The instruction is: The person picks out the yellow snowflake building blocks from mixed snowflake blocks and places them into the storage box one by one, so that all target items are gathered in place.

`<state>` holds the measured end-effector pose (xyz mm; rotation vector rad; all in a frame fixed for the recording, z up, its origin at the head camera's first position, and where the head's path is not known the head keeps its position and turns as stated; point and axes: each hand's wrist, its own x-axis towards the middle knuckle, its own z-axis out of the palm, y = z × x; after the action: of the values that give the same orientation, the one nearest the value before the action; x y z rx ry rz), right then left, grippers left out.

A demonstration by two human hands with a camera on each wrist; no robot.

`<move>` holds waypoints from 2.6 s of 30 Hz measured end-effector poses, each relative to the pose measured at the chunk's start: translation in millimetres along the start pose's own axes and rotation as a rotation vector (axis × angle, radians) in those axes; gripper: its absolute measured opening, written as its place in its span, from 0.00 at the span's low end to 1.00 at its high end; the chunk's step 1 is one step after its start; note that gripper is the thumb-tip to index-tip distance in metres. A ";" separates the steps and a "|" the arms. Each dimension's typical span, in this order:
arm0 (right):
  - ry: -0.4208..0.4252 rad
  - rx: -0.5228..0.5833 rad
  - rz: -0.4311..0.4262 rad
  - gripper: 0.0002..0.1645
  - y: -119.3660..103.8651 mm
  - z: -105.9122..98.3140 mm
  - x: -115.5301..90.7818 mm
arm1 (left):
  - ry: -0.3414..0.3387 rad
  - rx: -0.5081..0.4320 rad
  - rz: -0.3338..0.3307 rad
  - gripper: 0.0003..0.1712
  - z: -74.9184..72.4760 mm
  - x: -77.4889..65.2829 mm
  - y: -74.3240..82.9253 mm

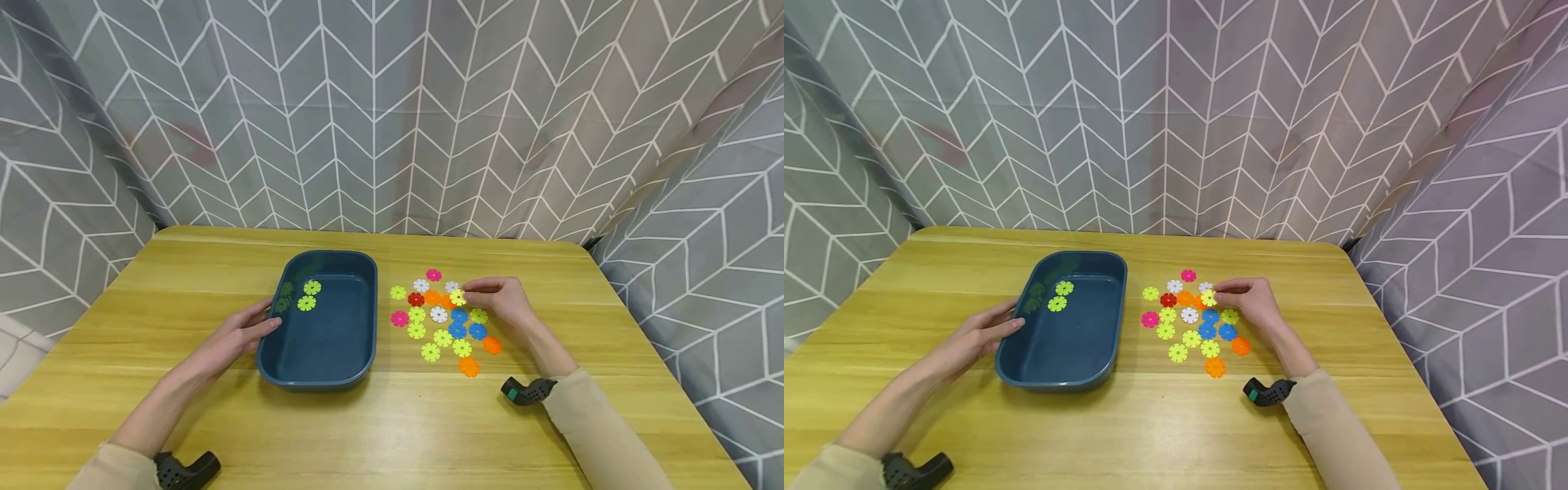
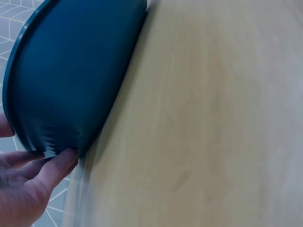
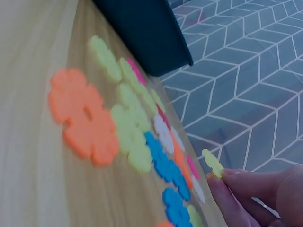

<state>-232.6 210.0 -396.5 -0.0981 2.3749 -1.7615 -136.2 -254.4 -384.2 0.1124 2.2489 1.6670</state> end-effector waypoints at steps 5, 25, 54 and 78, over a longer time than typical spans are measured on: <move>-0.024 0.063 0.035 0.22 -4.3 2.9 1.7 | 0.005 -0.006 0.003 0.42 0.6 0.9 0.0; -0.116 -0.098 0.007 0.19 -32.9 27.7 13.3 | 0.011 0.002 0.001 0.42 -0.1 -0.4 1.3; -0.242 0.055 -0.078 0.14 -80.6 109.9 26.7 | 0.003 0.003 -0.002 0.43 0.1 -1.1 -0.9; -0.287 -0.095 -0.165 0.13 -106.3 153.8 42.0 | -0.001 0.016 -0.008 0.43 0.5 -0.2 -2.0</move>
<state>-251.2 27.1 -342.8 -0.5367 2.2933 -1.5741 -135.6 -254.6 -386.1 0.1083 2.2593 1.6443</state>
